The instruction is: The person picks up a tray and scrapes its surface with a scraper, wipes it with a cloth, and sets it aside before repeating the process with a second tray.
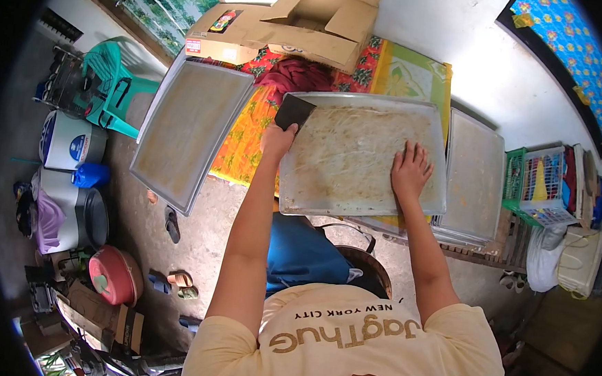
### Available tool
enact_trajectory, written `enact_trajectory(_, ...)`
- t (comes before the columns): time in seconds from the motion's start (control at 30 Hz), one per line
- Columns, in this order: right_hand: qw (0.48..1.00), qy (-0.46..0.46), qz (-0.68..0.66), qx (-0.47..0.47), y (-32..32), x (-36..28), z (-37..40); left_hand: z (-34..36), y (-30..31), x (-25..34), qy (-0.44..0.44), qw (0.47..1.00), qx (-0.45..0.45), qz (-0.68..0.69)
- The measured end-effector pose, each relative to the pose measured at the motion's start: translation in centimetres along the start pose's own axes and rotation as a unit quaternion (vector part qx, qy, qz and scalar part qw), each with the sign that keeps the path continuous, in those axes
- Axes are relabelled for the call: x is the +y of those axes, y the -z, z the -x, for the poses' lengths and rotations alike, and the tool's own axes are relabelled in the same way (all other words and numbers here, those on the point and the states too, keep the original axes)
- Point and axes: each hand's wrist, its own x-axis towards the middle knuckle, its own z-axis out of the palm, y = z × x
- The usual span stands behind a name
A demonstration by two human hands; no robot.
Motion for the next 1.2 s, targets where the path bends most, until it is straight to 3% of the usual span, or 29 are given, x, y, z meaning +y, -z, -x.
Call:
enact_trajectory(0.07,1.000,-0.005,-0.009,-0.005,0.1,0.0,0.1,0.7,0.3,0.6,-0.029,0.998,-0.046,0.022)
enact_trajectory(0.17,1.000,-0.001,-0.005,-0.003,0.1,0.0,0.1,-0.1,-2.2,0.2,-0.052,0.994,-0.081,-0.055)
enact_trajectory(0.27,1.000,0.001,-0.019,-0.002,0.8,-0.2,0.2,6.3,-0.4,6.2,-0.061,0.994,-0.070,-0.065)
enact_trajectory(0.37,0.971,0.013,-0.236,0.027,2.0,-0.9,0.8,10.0,-3.3,6.9,-0.183,0.979,-0.025,-0.083)
enact_trajectory(0.43,0.899,0.096,-0.427,0.013,3.4,-3.1,2.4,12.0,-4.7,6.8,-0.288,0.951,0.010,-0.113)
enact_trajectory(0.47,0.840,0.033,-0.540,-0.039,4.5,-4.6,3.4,13.1,-5.3,6.6,-0.336,0.932,0.025,-0.129)
enact_trajectory(0.53,0.666,-0.095,-0.727,-0.136,6.4,-7.1,5.0,15.0,-6.0,6.9,-0.356,0.912,-0.003,-0.204)
enact_trajectory(0.63,0.686,-0.236,-0.662,-0.188,5.4,-5.9,3.6,16.6,-6.9,6.8,-0.392,0.881,-0.021,-0.262)
enact_trajectory(0.73,0.696,-0.181,-0.674,-0.168,2.4,-1.7,1.6,17.2,-5.6,6.8,-0.449,0.865,-0.058,-0.219)
enact_trajectory(0.87,0.835,-0.097,-0.520,-0.151,5.6,2.6,-4.9,16.3,-5.1,4.4,-0.436,0.868,-0.057,-0.228)
enact_trajectory(0.93,0.913,-0.038,-0.375,-0.158,5.2,5.1,-9.1,15.5,-5.3,3.0,-0.401,0.879,-0.050,-0.254)
enact_trajectory(1.0,0.960,-0.054,-0.208,-0.178,5.5,4.9,-12.3,15.1,-5.2,2.5,-0.373,0.887,-0.045,-0.269)
enact_trajectory(1.13,0.984,-0.090,0.010,-0.153,3.9,4.0,-15.2,14.9,-5.1,2.0,-0.340,0.901,-0.028,-0.268)
enact_trajectory(1.2,0.985,-0.062,0.046,-0.154,4.5,2.6,-15.3,15.0,-4.4,1.7,-0.317,0.908,-0.017,-0.273)
